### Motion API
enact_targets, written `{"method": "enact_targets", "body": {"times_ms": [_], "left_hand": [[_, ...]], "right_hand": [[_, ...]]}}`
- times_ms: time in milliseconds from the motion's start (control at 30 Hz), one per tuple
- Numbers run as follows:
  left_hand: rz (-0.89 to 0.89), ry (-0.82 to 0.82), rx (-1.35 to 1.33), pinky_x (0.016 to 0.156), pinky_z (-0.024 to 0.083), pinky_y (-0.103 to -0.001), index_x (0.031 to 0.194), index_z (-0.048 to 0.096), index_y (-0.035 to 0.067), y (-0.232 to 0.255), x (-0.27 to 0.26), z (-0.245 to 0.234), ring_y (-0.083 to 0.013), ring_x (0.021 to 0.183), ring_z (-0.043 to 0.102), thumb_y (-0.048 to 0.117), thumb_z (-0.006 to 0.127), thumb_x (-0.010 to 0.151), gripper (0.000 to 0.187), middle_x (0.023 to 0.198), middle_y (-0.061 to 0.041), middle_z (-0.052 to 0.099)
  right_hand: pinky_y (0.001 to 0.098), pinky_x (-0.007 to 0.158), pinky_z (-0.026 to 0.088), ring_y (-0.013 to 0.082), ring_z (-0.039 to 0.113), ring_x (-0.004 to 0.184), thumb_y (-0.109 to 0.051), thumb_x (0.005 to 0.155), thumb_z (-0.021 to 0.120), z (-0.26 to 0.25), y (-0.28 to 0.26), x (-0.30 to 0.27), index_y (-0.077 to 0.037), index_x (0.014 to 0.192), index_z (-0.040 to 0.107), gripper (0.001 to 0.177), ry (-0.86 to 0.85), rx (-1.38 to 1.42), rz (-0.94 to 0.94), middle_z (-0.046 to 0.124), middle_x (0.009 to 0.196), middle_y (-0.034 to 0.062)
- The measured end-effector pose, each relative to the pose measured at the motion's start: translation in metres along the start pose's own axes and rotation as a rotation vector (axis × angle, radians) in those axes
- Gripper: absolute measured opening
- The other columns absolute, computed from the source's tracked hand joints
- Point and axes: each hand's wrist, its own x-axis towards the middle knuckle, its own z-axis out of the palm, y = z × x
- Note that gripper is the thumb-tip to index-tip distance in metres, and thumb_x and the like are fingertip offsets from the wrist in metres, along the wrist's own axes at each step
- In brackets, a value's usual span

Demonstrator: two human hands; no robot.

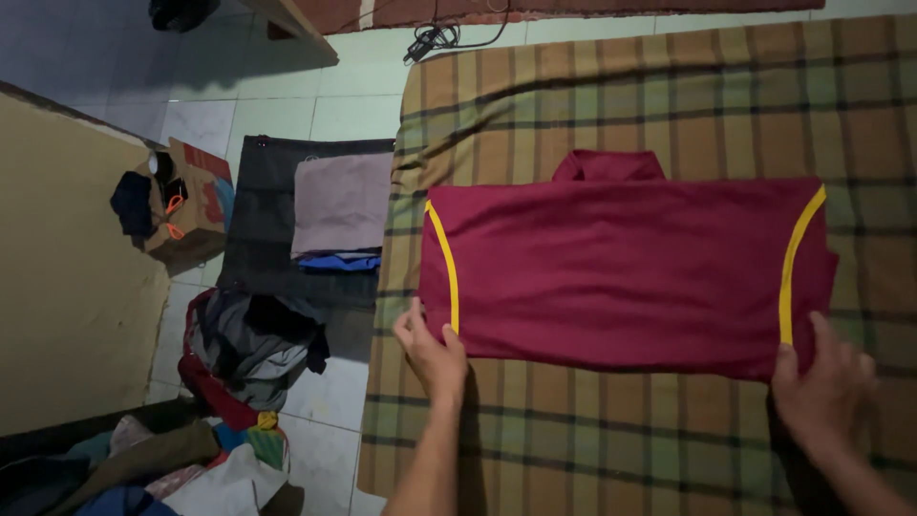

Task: Folding a purple shirt and a maroon shirt on a mattress.

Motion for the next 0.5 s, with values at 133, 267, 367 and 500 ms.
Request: {"method": "enact_targets", "body": {"times_ms": [133,267,367,500], "left_hand": [[-0.195,-0.072,-0.155,0.091,0.053,-0.041,0.133,0.059,0.004,-0.043,0.013,0.017,-0.0298,0.104,0.067,0.014,0.071,0.088,0.048,0.117,-0.019,0.066],[-0.152,-0.217,-0.383,0.08,0.057,-0.034,0.112,0.065,0.002,-0.073,0.02,0.022,-0.0197,0.089,0.073,0.021,0.065,0.098,0.023,0.098,-0.012,0.077],[-0.103,-0.255,-0.478,0.078,0.056,-0.033,0.108,0.062,0.002,-0.085,0.026,0.027,-0.0172,0.089,0.072,0.022,0.062,0.1,0.022,0.095,-0.012,0.076],[-0.148,-0.253,-0.36,0.077,0.055,-0.036,0.106,0.064,0.006,-0.084,0.029,0.017,-0.0201,0.086,0.073,0.028,0.061,0.1,0.024,0.093,-0.012,0.076]], "right_hand": [[0.0501,0.102,0.049,0.0387,0.06,0.111,-0.026,0.103,0.069,-0.011,-0.008,0.004,0.002,0.148,0.048,0.056,0.029,0.271,0.074,0.064,0.125,0.0261],[0.0481,0.095,0.053,0.0369,0.066,0.111,-0.032,0.099,0.077,0.002,0.017,0.006,0.007,0.141,0.055,0.061,-0.123,0.525,0.298,0.066,0.124,0.0277],[0.046,0.093,0.055,0.0339,0.069,0.104,-0.037,0.098,0.078,0.002,0.031,0.01,0.007,0.132,0.064,0.057,-0.231,0.574,0.382,0.071,0.118,0.0251],[0.0442,0.082,0.057,0.0297,0.072,0.088,-0.038,0.098,0.076,0.006,0.056,0.006,0.003,0.115,0.075,0.045,-0.37,0.527,0.404,0.077,0.1,0.0208]]}}
